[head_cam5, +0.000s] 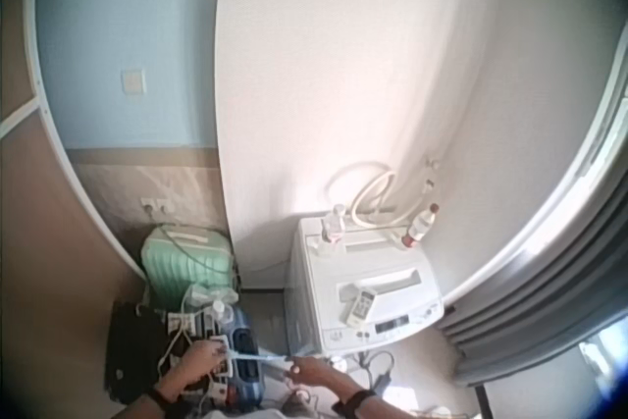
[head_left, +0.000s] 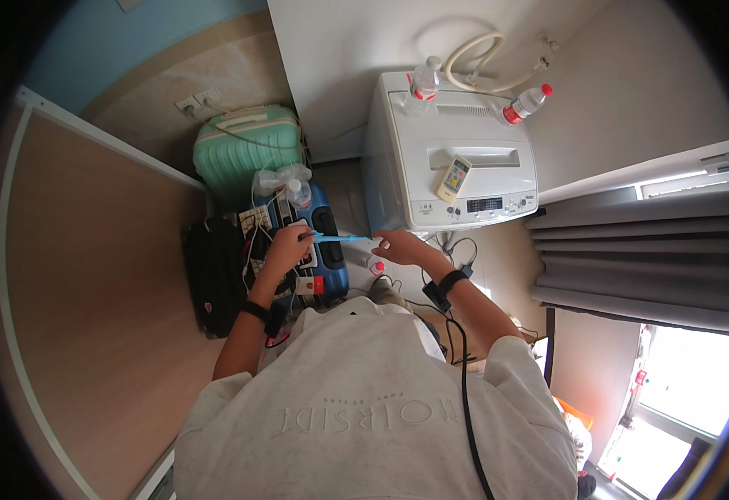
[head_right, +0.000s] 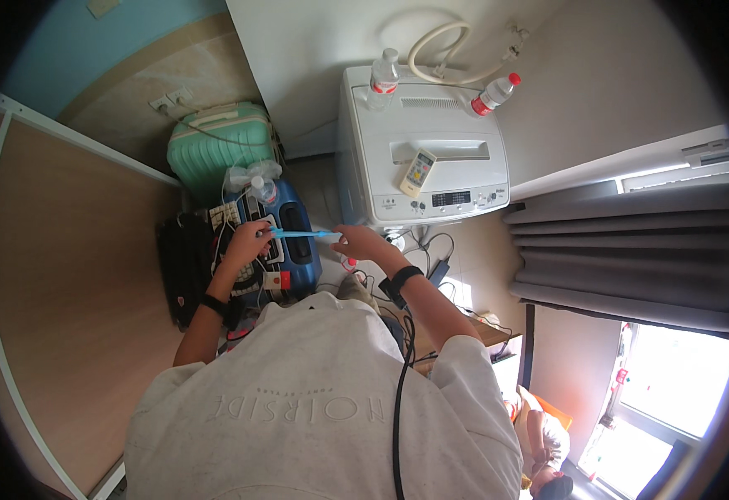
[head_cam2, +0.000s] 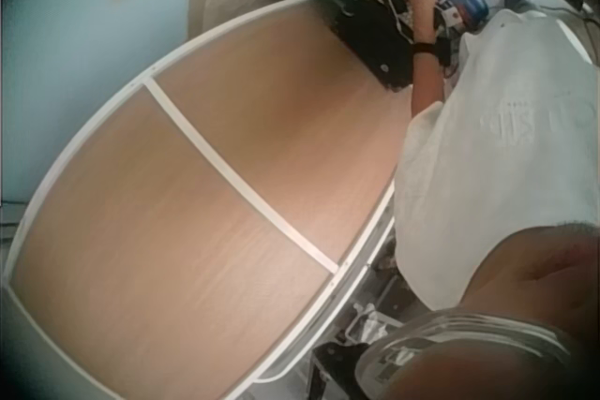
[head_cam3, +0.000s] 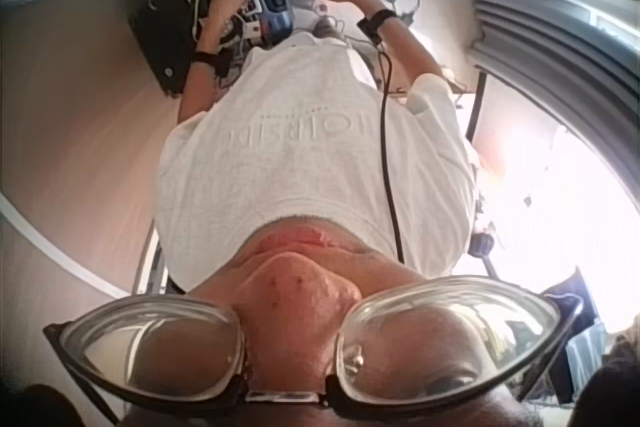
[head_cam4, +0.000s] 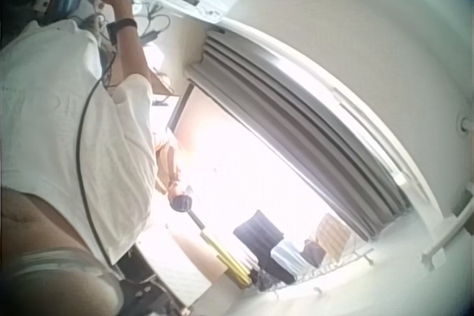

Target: The person picks up clothing items, places them inside the top-loading laundry machine, connects a blue hose to the faucet, and presses buttons on the control panel.

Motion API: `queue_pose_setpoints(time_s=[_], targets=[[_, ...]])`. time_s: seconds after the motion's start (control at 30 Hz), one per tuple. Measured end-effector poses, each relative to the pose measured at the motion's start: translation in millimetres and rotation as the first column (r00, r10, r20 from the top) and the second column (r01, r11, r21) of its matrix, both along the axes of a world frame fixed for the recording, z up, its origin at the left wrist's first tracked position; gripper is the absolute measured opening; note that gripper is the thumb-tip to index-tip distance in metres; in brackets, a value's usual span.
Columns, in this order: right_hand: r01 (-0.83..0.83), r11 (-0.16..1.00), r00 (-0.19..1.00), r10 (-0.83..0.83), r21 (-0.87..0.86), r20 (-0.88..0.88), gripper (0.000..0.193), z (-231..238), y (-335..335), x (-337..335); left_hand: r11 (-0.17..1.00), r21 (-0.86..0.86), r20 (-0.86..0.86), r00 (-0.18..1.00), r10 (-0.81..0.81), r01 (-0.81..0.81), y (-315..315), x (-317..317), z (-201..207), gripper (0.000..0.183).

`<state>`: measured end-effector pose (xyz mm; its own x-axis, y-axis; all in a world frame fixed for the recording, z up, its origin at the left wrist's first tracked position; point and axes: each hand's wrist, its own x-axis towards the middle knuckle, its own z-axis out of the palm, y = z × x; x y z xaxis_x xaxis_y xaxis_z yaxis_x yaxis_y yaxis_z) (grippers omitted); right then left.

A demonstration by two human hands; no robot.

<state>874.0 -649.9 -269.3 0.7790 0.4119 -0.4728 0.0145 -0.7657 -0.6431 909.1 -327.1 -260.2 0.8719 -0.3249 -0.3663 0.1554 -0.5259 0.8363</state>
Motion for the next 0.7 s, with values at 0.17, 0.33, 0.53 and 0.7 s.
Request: queue_pose_setpoints(time_s=[0.17,0.33,0.53,0.7], targets=[[0.055,0.998,0.997,-0.054,-0.003,0.059,0.047,6.9,-20.1,9.1,0.994,-0.046,0.165,0.982,-0.092,0.1,-29.5,11.6,38.3,0.017],[0.124,0.992,0.989,-0.125,0.013,0.075,0.046,13.0,-31.6,5.0,0.99,-0.133,0.136,0.99,-0.03,0.049,-36.7,23.4,14.2,0.016],[0.18,0.983,0.983,-0.182,0.044,0.04,0.044,4.2,-44.2,-3.8,0.994,-0.021,0.114,0.988,-0.101,0.104,-48.7,47.5,-6.2,0.021],[0.299,0.941,0.942,-0.317,0.156,0.109,0.035,11.5,-61.3,-7.7,0.999,-0.028,0.305,0.951,0.039,-0.032,-99.0,110.4,74.7,0.027]])
